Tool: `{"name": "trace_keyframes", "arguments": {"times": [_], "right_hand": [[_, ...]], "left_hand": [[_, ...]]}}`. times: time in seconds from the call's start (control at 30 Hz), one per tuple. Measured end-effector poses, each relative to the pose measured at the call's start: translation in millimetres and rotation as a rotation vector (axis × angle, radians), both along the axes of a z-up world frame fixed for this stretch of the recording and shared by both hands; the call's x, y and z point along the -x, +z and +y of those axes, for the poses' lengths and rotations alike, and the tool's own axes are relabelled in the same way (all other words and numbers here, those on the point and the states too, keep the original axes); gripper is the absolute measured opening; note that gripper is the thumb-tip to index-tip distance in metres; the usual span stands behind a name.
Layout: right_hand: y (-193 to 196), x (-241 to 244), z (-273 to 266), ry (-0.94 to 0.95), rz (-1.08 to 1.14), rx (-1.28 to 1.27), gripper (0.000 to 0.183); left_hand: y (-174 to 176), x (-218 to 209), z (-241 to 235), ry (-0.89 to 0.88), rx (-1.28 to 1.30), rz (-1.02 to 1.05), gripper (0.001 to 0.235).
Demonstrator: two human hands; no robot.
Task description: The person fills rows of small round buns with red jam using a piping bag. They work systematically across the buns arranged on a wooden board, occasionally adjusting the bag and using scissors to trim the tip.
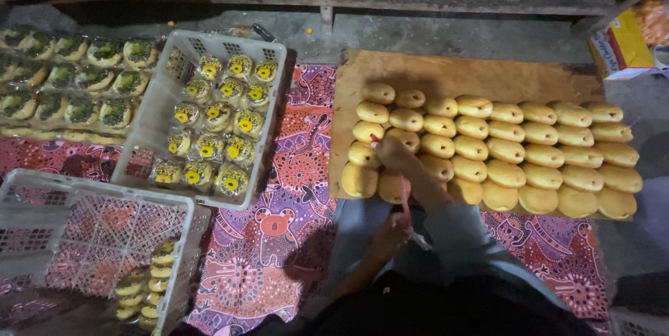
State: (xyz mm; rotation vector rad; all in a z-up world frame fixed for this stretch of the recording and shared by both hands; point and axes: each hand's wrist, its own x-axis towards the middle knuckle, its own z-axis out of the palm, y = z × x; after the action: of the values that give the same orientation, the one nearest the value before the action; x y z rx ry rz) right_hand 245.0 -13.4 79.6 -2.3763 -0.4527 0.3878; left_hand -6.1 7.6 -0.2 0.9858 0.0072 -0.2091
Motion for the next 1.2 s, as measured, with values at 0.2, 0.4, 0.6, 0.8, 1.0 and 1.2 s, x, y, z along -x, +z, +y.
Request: {"name": "trace_keyframes", "arguments": {"times": [0.2,0.4,0.6,0.8,1.0,1.2], "right_hand": [[-7.5,-14.7,5.4,0.011,-0.102,0.077,0.042],[12.6,-20.1,8.8,-0.001,-0.19,0.171,0.039],[32.8,-12.3,15.2,0.0,-0.244,0.227,0.036],[48.3,-10.3,16.4,0.0,-0.288,0.283,0.033],[59.6,0.2,16.5,0.009,-0.327,0.301,0.03],[75.9,5.6,16.0,0.005,-0.342,0.313,0.028]], "left_hand": [[-0.8,10.8,19.9,0.126,-0.338,0.18,0.031],[9.7,18.6,30.4,0.307,-0.539,-0.022,0.03],[19.3,22.8,33.8,0.293,-0.535,0.02,0.027],[14.2,23.7,31.3,0.303,-0.488,0.022,0.027],[10.5,21.3,30.6,0.309,-0.485,-0.012,0.027],[13.4,24.3,32.8,0.315,-0.494,-0.032,0.029]]}}
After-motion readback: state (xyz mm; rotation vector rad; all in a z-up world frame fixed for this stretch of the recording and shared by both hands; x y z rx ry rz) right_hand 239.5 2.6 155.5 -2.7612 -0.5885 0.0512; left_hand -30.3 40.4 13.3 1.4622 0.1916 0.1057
